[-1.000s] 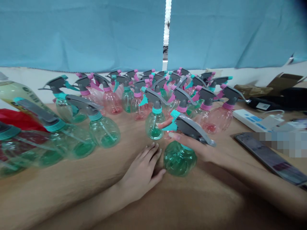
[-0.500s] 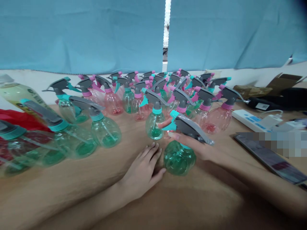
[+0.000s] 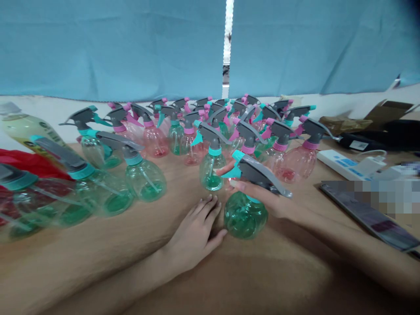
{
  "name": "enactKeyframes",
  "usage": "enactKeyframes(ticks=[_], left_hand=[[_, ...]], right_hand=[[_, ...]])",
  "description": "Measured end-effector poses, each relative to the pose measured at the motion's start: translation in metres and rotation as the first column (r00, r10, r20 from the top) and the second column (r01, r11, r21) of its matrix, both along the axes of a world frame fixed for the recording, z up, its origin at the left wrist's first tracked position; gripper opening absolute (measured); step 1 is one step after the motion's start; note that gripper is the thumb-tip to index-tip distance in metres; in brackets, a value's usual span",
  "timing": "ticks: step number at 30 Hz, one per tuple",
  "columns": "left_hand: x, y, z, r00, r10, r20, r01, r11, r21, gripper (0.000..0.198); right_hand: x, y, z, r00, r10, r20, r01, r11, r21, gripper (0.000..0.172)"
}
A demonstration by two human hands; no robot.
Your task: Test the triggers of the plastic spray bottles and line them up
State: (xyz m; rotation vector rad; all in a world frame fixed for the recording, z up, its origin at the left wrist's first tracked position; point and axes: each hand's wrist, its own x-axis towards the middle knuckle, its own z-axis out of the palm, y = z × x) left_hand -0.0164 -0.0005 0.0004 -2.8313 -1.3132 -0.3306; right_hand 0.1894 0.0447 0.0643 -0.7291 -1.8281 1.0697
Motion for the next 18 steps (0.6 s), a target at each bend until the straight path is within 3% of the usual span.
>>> enactKeyframes(ticks=[11, 18], left_hand=[[-0.0001, 0.0012, -0.0011, 1.000, 0.003, 0.002, -0.003, 1.000, -0.002, 0.056], [-0.0008, 0.0006, -0.0017, 1.000, 0.002, -0.011, -0.002, 1.000, 0.006, 0.057]], right_hand=[[0.0009, 0.0013, 0.0057, 0.997, 0.062, 0.036, -0.065, 0.995, 0.075, 0.016], [-0.0001, 0.0039, 0.0032, 0.999, 0.020, 0.039, -0.023, 0.996, 0.087, 0.018]])
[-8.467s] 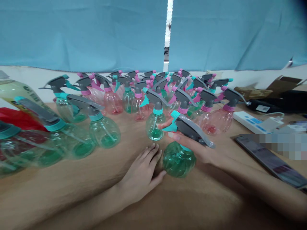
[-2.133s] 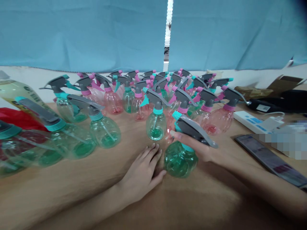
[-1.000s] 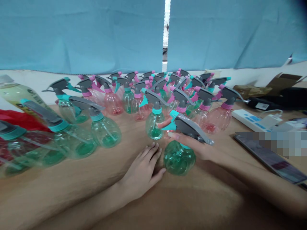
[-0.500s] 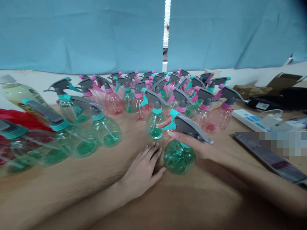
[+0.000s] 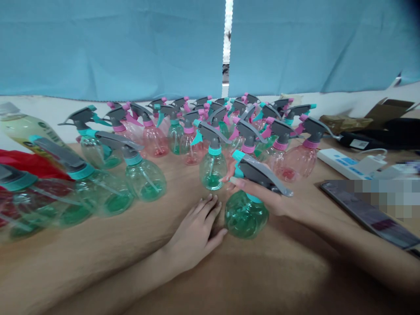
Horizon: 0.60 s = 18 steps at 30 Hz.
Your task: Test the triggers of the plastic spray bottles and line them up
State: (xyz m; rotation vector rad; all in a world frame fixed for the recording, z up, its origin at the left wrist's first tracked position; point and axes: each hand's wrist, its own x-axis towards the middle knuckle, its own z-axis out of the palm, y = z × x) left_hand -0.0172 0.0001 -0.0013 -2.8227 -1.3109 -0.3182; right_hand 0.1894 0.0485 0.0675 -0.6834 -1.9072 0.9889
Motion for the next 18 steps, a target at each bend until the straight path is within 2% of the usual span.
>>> enactKeyframes(ticks=[8, 12, 18], left_hand=[[0.000, 0.001, -0.002, 1.000, -0.002, 0.027, 0.002, 1.000, -0.008, 0.057], [0.001, 0.001, -0.002, 0.999, -0.002, 0.049, 0.002, 1.000, 0.002, 0.054], [0.002, 0.000, -0.002, 0.999, 0.014, 0.038, -0.015, 1.000, 0.011, 0.054]], right_hand=[[-0.001, -0.007, 0.009, 0.997, -0.076, 0.018, 0.076, 0.997, 0.020, 0.022], [0.000, -0.006, 0.006, 0.996, -0.083, 0.027, 0.083, 0.996, 0.013, 0.024], [0.000, -0.002, -0.002, 0.998, -0.012, -0.069, 0.010, 0.999, -0.030, 0.017]])
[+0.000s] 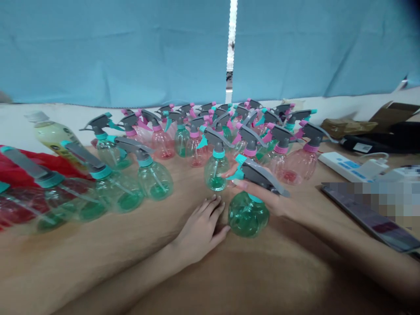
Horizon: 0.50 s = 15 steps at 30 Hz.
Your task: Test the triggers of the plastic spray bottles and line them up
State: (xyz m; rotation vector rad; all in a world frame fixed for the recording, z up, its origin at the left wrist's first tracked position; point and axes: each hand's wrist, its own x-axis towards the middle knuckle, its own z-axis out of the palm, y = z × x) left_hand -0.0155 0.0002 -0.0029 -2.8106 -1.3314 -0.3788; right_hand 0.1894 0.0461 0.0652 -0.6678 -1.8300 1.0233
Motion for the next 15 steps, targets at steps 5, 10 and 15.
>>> enactKeyframes(ticks=[5, 10, 15], left_hand=[[0.000, -0.001, 0.002, 0.999, 0.009, 0.037, -0.008, 1.000, -0.018, 0.051], [0.000, -0.004, 0.004, 0.999, 0.041, 0.024, -0.041, 0.999, -0.026, 0.049], [-0.001, -0.010, 0.002, 0.997, 0.075, 0.030, -0.075, 0.997, -0.016, 0.047]], right_hand=[[0.000, 0.000, -0.005, 0.998, -0.060, 0.011, 0.060, 0.998, -0.001, 0.023], [-0.001, -0.003, -0.009, 0.980, -0.197, 0.022, 0.196, 0.980, 0.023, 0.022], [0.000, -0.012, -0.009, 0.914, -0.390, 0.113, 0.378, 0.919, 0.114, 0.030]])
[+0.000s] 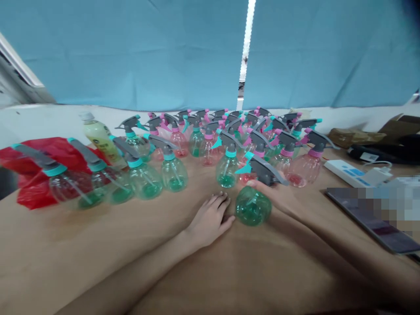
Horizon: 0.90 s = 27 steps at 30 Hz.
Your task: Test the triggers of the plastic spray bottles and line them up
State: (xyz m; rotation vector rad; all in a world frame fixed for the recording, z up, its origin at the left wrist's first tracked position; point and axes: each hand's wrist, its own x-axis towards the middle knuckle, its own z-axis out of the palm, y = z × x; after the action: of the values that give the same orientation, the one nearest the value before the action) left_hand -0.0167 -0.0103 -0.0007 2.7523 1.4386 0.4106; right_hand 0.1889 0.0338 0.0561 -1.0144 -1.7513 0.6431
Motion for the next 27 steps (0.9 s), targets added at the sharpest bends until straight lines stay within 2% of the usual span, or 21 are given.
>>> enactKeyframes(ticks=[3, 7, 10, 14, 20, 27], left_hand=[[-0.003, -0.007, 0.000, 1.000, 0.025, 0.008, -0.025, 1.000, 0.007, 0.046], [-0.014, -0.021, 0.002, 0.999, 0.044, 0.015, -0.044, 0.999, 0.013, 0.046], [-0.025, -0.033, 0.003, 0.999, 0.045, 0.015, -0.045, 0.999, 0.017, 0.045], [-0.036, -0.045, 0.002, 0.999, 0.044, 0.015, -0.044, 0.999, 0.028, 0.045], [-0.055, -0.060, 0.003, 0.999, 0.043, 0.026, -0.044, 0.998, 0.043, 0.042], [-0.093, -0.073, 0.002, 0.995, 0.097, 0.018, -0.098, 0.993, 0.072, 0.043]], right_hand=[[0.005, -0.007, -0.002, 0.986, -0.110, 0.129, 0.102, 0.992, 0.067, 0.035], [0.016, -0.020, -0.011, 0.966, -0.083, 0.246, 0.056, 0.991, 0.118, 0.036], [0.024, -0.030, -0.021, 0.941, -0.140, 0.307, 0.113, 0.988, 0.104, 0.045], [0.025, -0.038, -0.030, 0.933, -0.129, 0.336, 0.105, 0.991, 0.089, 0.051], [0.001, -0.040, -0.024, 0.946, -0.088, 0.313, 0.050, 0.991, 0.127, 0.050], [-0.050, -0.026, -0.018, 0.950, -0.002, 0.313, -0.029, 0.995, 0.095, 0.057]])
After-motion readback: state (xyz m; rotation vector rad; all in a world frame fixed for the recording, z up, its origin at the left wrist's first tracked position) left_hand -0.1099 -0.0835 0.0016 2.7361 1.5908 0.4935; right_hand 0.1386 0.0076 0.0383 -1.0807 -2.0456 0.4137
